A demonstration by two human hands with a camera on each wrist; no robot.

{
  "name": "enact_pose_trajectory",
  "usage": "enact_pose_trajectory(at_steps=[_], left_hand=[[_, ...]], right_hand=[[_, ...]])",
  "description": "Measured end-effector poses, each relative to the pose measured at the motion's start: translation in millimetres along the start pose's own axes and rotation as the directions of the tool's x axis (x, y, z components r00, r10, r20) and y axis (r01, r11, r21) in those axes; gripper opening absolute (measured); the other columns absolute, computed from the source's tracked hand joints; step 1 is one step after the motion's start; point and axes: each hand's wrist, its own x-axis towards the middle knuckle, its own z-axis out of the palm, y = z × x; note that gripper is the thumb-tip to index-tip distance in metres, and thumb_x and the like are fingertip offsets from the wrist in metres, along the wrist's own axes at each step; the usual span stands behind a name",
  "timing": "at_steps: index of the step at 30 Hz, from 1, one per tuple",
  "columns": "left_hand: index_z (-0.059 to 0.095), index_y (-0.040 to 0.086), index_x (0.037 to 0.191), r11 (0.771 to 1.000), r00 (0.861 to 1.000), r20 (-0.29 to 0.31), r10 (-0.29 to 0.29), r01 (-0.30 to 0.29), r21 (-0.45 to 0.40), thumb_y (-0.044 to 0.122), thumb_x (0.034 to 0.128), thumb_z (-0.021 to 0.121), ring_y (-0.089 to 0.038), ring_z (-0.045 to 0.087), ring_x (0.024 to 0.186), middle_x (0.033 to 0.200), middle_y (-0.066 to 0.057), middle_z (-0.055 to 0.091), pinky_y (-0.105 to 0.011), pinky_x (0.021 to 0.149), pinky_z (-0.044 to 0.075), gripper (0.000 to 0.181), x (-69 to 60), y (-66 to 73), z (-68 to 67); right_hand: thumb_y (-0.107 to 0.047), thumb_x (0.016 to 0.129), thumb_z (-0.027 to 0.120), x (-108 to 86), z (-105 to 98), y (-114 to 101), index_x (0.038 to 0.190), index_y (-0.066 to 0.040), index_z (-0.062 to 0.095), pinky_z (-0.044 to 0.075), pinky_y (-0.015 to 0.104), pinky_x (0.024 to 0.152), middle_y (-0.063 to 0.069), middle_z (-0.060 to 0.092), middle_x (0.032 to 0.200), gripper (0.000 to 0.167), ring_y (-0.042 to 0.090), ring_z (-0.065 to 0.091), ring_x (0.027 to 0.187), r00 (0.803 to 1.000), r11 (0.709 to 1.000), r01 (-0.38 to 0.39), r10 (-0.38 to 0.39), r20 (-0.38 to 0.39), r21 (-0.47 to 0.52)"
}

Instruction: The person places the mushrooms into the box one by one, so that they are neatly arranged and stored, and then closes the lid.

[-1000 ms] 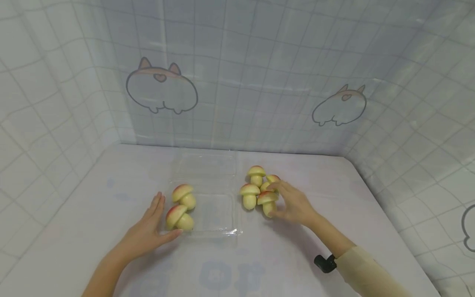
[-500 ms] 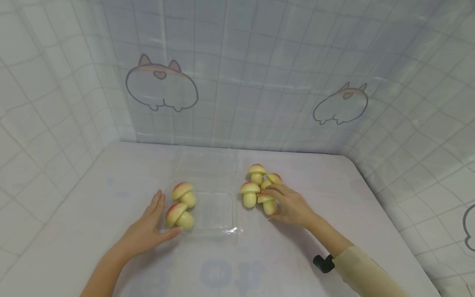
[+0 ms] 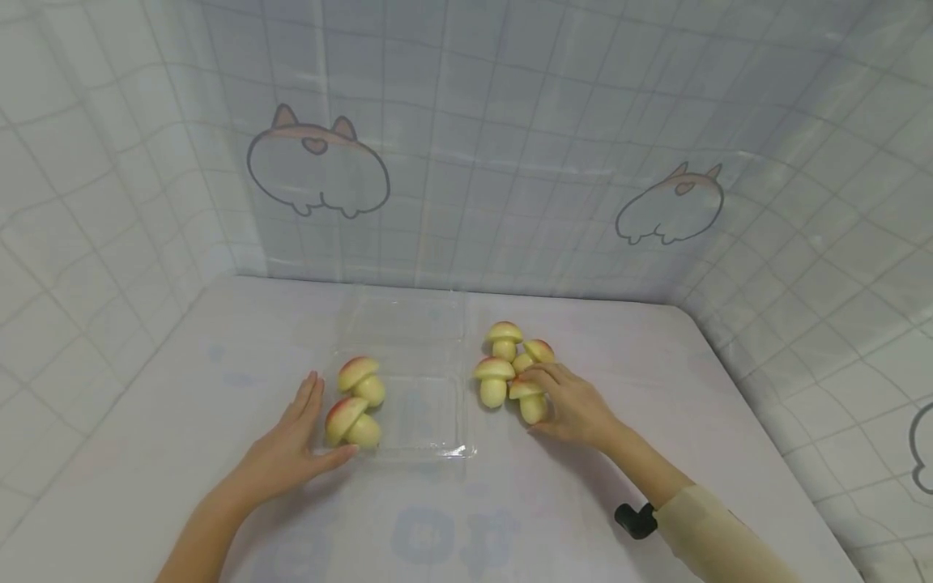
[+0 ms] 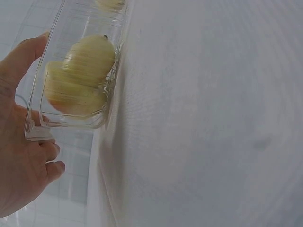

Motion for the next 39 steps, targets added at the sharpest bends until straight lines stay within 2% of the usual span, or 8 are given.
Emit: enact_pose_trajectory(at_steps=[6,10,15,20,28,30,34,39], left_hand=[[0.001,-0.009,0.150,1.000,1.000,0.003,-0.001,0.001,-0.008,0.058,0.0852,0.064,-0.053,0.011,0.138,0.157,-0.026,-0.004,-0.070,0.102,0.023,0.112,0.5,-2.2,1.7],[0.000,-0.008,0.150,1.000,1.000,0.005,-0.003,0.003,-0.009,0.059,0.0849,0.063,-0.052,0.010,0.139,0.157,-0.026,-0.004,-0.069,0.102,0.022,0.113,0.7,-2.2,1.7],[0.000,-0.007,0.151,1.000,1.000,0.006,-0.003,0.003,-0.006,0.057,0.0856,0.064,-0.054,0.013,0.137,0.158,-0.024,-0.006,-0.072,0.098,0.026,0.111,-0.5,0.1,0.5],[0.000,-0.006,0.151,1.000,1.000,0.008,0.000,0.000,-0.004,0.056,0.0860,0.064,-0.055,0.015,0.136,0.158,-0.024,-0.006,-0.072,0.096,0.028,0.110,-1.3,2.0,-1.0],[0.001,-0.008,0.150,1.000,1.000,0.004,0.002,-0.002,0.000,0.056,0.0862,0.064,-0.055,0.015,0.136,0.157,-0.025,-0.004,-0.072,0.096,0.029,0.110,-1.5,2.1,-1.4],[0.001,-0.008,0.150,1.000,1.000,0.003,0.004,-0.004,0.000,0.056,0.0860,0.064,-0.054,0.015,0.136,0.157,-0.026,-0.004,-0.072,0.097,0.029,0.110,-1.6,2.0,-1.3],[0.001,-0.008,0.150,1.000,1.000,0.005,0.007,-0.007,-0.008,0.055,0.0858,0.065,-0.054,0.014,0.137,0.157,-0.026,-0.003,-0.071,0.098,0.027,0.110,-1.7,2.6,-1.5],[0.001,-0.008,0.150,1.000,1.000,0.008,0.004,-0.004,-0.011,0.055,0.0859,0.064,-0.054,0.014,0.137,0.157,-0.027,-0.003,-0.071,0.098,0.026,0.110,-1.4,2.7,-1.5]], right_hand=[[-0.040,0.058,0.090,-1.4,0,0,0.126,-0.016,0.054,0.052,0.039,0.088,-0.002,0.054,0.124,0.080,0.020,0.053,0.117,1.000,1.000,-0.006,0.006,-0.023,-0.002],[-0.044,0.059,0.089,-2.5,0,-1,0.126,-0.018,0.053,0.053,0.039,0.085,-0.004,0.054,0.124,0.080,0.017,0.053,0.116,0.998,0.999,-0.048,0.048,-0.028,0.011],[-0.046,0.058,0.089,-3.4,-3,-3,0.127,-0.016,0.052,0.053,0.041,0.083,0.002,0.055,0.126,0.083,0.021,0.055,0.113,0.995,0.995,-0.096,0.096,-0.041,0.013],[-0.043,0.059,0.089,-1.2,-8,-4,0.127,-0.012,0.052,0.053,0.042,0.084,0.006,0.056,0.125,0.083,0.024,0.056,0.112,0.993,0.995,-0.097,0.097,-0.068,0.015],[-0.035,0.057,0.090,9.4,-17,-7,0.124,-0.008,0.053,0.054,0.037,0.076,0.003,0.058,0.119,0.082,0.019,0.059,0.098,0.973,0.999,-0.001,0.012,-0.229,0.047],[-0.034,0.056,0.090,12.6,-20,-8,0.124,-0.006,0.053,0.054,0.036,0.076,0.004,0.058,0.121,0.082,0.020,0.059,0.100,0.967,0.999,0.022,-0.011,-0.255,0.043],[-0.033,0.056,0.091,18.8,-25,-12,0.125,-0.003,0.052,0.054,0.036,0.080,0.006,0.058,0.123,0.084,0.022,0.058,0.107,0.957,0.997,0.055,-0.038,-0.286,0.050],[-0.033,0.059,0.090,26.7,-32,-18,0.125,-0.005,0.052,0.053,0.036,0.082,0.006,0.058,0.123,0.081,0.022,0.057,0.111,0.954,0.996,0.046,-0.021,-0.300,0.078]])
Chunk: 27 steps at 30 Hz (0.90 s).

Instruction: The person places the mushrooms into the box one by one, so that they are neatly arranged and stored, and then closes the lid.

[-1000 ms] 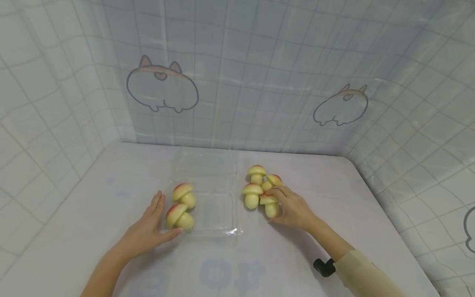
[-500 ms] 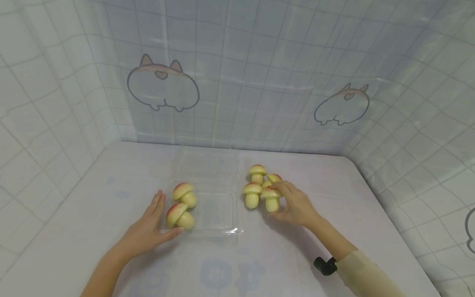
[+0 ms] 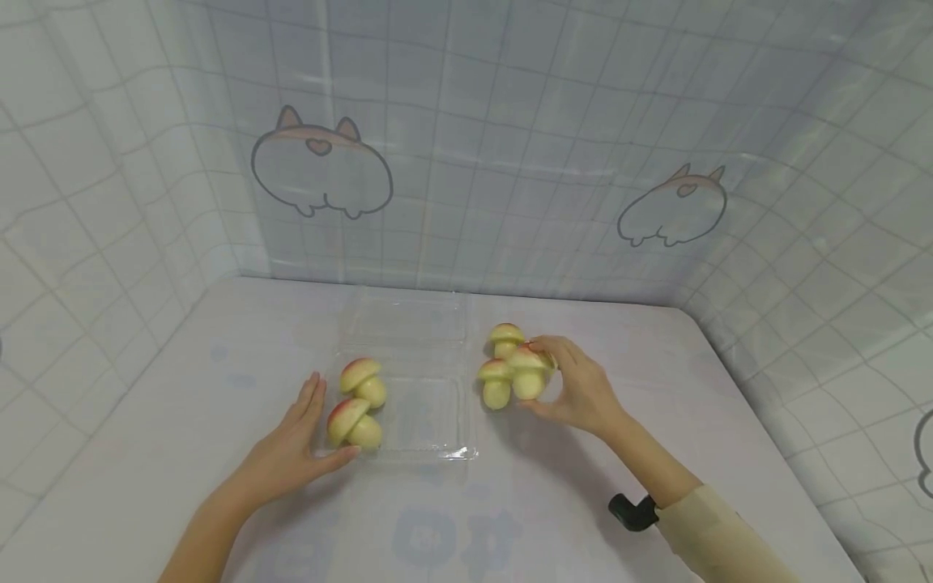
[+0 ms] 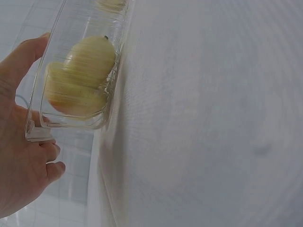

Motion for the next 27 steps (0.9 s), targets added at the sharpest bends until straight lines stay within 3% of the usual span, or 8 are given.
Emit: enact_pose_trajectory(at_steps=[19,27], left_hand=[[0.002,-0.008,0.150,1.000,1.000,-0.008,-0.003,0.003,-0.003,0.056,0.0859,0.064,-0.056,0.014,0.136,0.157,-0.027,-0.002,-0.073,0.097,0.026,0.110,-0.5,-1.1,1.0],[0.002,-0.008,0.150,1.000,1.000,-0.012,0.006,-0.006,0.003,0.056,0.0853,0.065,-0.053,0.013,0.138,0.157,-0.027,-0.002,-0.071,0.099,0.025,0.111,0.1,-1.9,1.7]], right_hand=[[-0.033,0.055,0.092,28.7,4,-21,0.123,-0.005,0.053,0.054,0.038,0.084,0.007,0.059,0.123,0.083,0.023,0.058,0.112,0.997,0.995,0.065,-0.061,-0.056,0.073],[-0.033,0.057,0.092,40.1,11,-30,0.123,-0.005,0.052,0.055,0.037,0.074,0.006,0.058,0.127,0.082,0.020,0.058,0.109,0.995,0.987,0.098,-0.095,-0.036,0.128]])
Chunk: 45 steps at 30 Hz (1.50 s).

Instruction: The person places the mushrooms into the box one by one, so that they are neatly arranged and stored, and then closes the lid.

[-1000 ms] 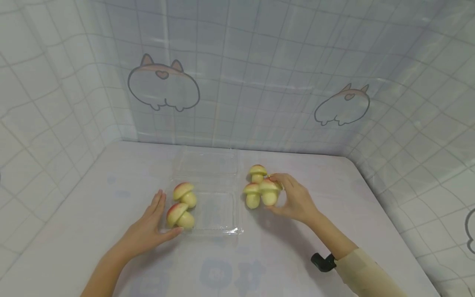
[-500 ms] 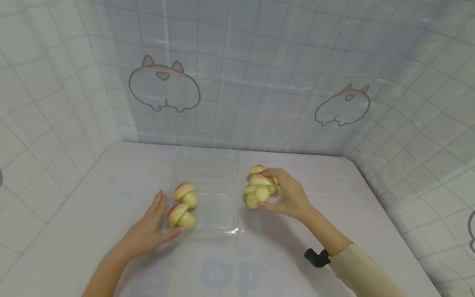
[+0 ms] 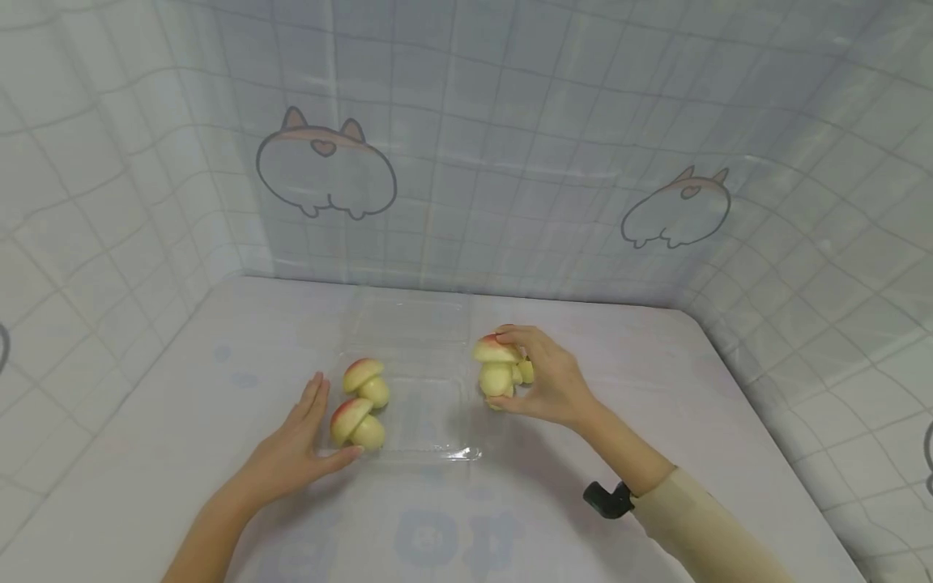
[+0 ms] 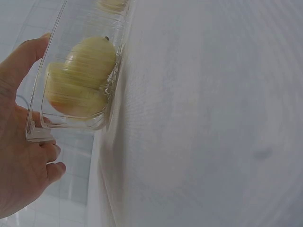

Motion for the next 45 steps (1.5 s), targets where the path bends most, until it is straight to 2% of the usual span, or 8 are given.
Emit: enact_pose_trajectory(at_steps=[11,15,19,22,29,36,45], left_hand=[[0.002,-0.009,0.150,1.000,1.000,0.010,-0.007,0.008,-0.017,0.057,0.0851,0.065,-0.052,0.011,0.139,0.157,-0.026,-0.005,-0.070,0.101,0.023,0.111,0.2,3.4,-2.1],[0.002,-0.009,0.150,1.000,1.000,0.005,-0.012,0.012,-0.010,0.057,0.0848,0.064,-0.052,0.011,0.139,0.157,-0.027,-0.003,-0.069,0.102,0.023,0.112,0.2,2.6,-1.1],[0.003,-0.008,0.150,1.000,1.000,-0.003,-0.018,0.018,-0.011,0.058,0.0843,0.065,-0.052,0.012,0.138,0.157,-0.027,-0.002,-0.070,0.101,0.025,0.112,-1.1,1.1,-0.6],[0.004,-0.008,0.150,1.000,1.000,-0.008,-0.023,0.023,-0.020,0.058,0.0839,0.065,-0.052,0.012,0.138,0.157,-0.027,-0.001,-0.069,0.101,0.024,0.112,-1.0,0.3,0.5],[0.004,-0.009,0.150,0.999,1.000,-0.009,-0.030,0.030,-0.021,0.060,0.0835,0.064,-0.052,0.012,0.138,0.157,-0.027,-0.001,-0.068,0.102,0.024,0.113,-0.8,1.8,-0.4],[0.004,-0.010,0.150,0.999,0.999,0.000,-0.032,0.032,-0.017,0.058,0.0840,0.065,-0.053,0.012,0.138,0.157,-0.027,-0.001,-0.069,0.101,0.026,0.112,-0.3,3.8,-3.3],[0.003,-0.009,0.150,0.999,0.999,0.000,-0.032,0.032,-0.023,0.060,0.0835,0.064,-0.052,0.011,0.138,0.157,-0.027,-0.002,-0.069,0.101,0.025,0.113,0.0,1.8,-1.7]], right_hand=[[-0.037,0.057,0.091,19.9,10,-12,0.123,-0.007,0.053,0.056,0.033,0.075,0.005,0.058,0.125,0.083,0.019,0.058,0.108,0.998,0.998,0.055,-0.055,-0.006,-0.029],[-0.042,0.058,0.090,26.2,15,-15,0.127,-0.008,0.052,0.054,0.032,0.084,0.004,0.058,0.127,0.086,0.019,0.056,0.113,0.997,0.996,0.075,-0.076,-0.008,-0.055],[-0.045,0.060,0.088,33.4,22,-17,0.131,-0.007,0.052,0.048,0.035,0.094,0.005,0.057,0.127,0.088,0.020,0.054,0.118,0.994,0.993,0.107,-0.108,-0.005,-0.049],[-0.047,0.061,0.087,37.2,26,-19,0.131,-0.009,0.053,0.047,0.036,0.091,0.003,0.056,0.127,0.087,0.017,0.054,0.116,0.994,0.993,0.111,-0.111,0.002,-0.040],[-0.047,0.060,0.088,44.8,36,-22,0.130,-0.007,0.051,0.051,0.026,0.085,0.004,0.057,0.125,0.088,0.016,0.058,0.108,0.992,0.991,0.129,-0.129,0.004,-0.035],[-0.047,0.063,0.086,50.8,41,-24,0.131,-0.009,0.050,0.049,0.022,0.085,0.002,0.056,0.126,0.086,0.013,0.056,0.107,0.993,0.994,0.111,-0.110,0.035,-0.015],[-0.047,0.062,0.087,53.5,50,-22,0.131,-0.008,0.050,0.049,0.022,0.085,0.002,0.056,0.127,0.088,0.013,0.056,0.108,0.991,0.992,0.125,-0.125,0.039,0.006]])
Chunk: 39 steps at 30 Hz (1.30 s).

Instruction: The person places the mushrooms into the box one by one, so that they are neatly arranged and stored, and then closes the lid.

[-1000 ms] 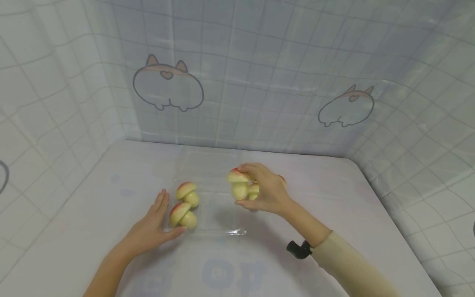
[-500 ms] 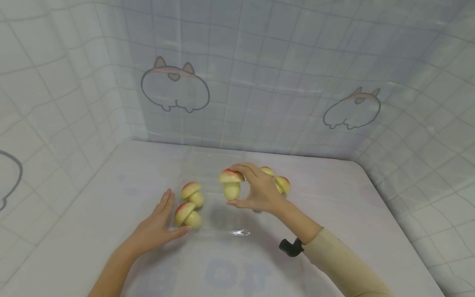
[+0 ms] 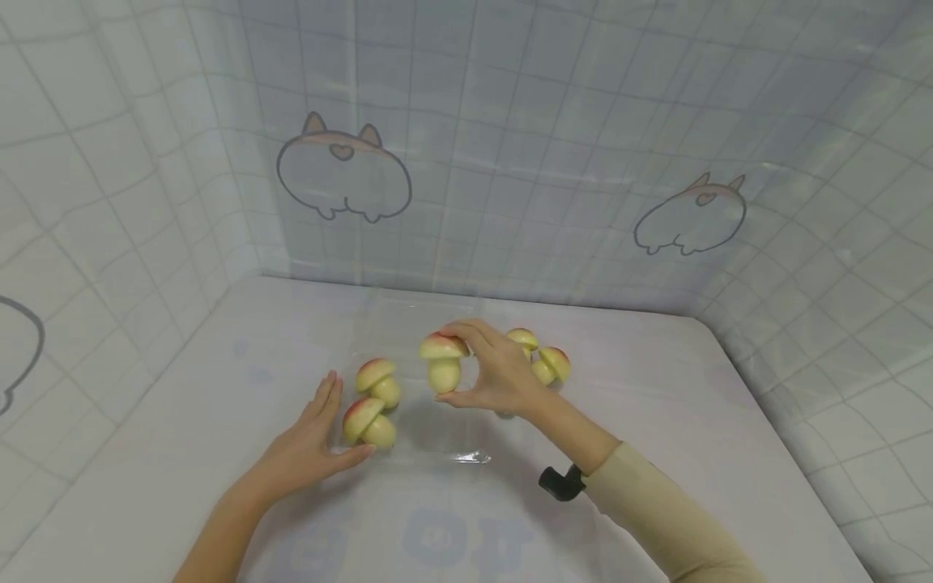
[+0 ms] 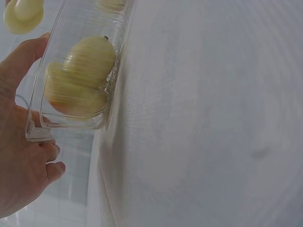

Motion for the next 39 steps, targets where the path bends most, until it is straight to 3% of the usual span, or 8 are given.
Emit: enact_pose_trajectory(at_steps=[15,22,27,39], left_hand=[[0.004,-0.007,0.151,1.000,1.000,-0.007,-0.004,0.004,0.002,0.061,0.0833,0.064,-0.052,0.013,0.138,0.157,-0.026,-0.002,-0.069,0.101,0.027,0.113,0.0,-1.9,2.1],[0.004,-0.007,0.151,1.000,1.000,-0.005,-0.005,0.005,-0.008,0.060,0.0835,0.064,-0.052,0.012,0.138,0.158,-0.025,-0.002,-0.069,0.101,0.025,0.113,-0.7,-1.3,1.7],[0.004,-0.007,0.151,1.000,1.000,-0.002,-0.005,0.005,-0.019,0.060,0.0837,0.064,-0.053,0.013,0.138,0.158,-0.025,-0.002,-0.069,0.102,0.025,0.112,-1.3,-0.3,1.9],[0.005,-0.008,0.151,1.000,1.000,-0.013,-0.002,0.002,-0.007,0.061,0.0837,0.063,-0.053,0.013,0.138,0.158,-0.025,-0.001,-0.068,0.102,0.025,0.112,-2.0,0.0,2.8]], right_hand=[[-0.050,0.065,0.084,2.6,8,-2,0.133,-0.015,0.049,0.048,0.026,0.088,-0.004,0.055,0.128,0.084,0.010,0.055,0.106,0.991,0.996,-0.081,0.084,0.105,-0.031],[-0.049,0.066,0.084,4.6,18,-3,0.133,-0.018,0.049,0.042,0.034,0.097,-0.007,0.054,0.129,0.082,0.010,0.052,0.117,0.968,0.989,-0.145,0.145,0.205,-0.017],[-0.049,0.066,0.085,3.3,28,-2,0.132,-0.018,0.050,0.037,0.033,0.099,-0.007,0.056,0.127,0.080,0.007,0.049,0.119,0.950,0.989,-0.142,0.146,0.276,-0.034],[-0.045,0.068,0.086,0.8,42,-3,0.130,-0.015,0.051,0.041,0.035,0.098,-0.003,0.056,0.127,0.077,0.012,0.052,0.119,0.922,0.986,-0.160,0.162,0.352,-0.036]])
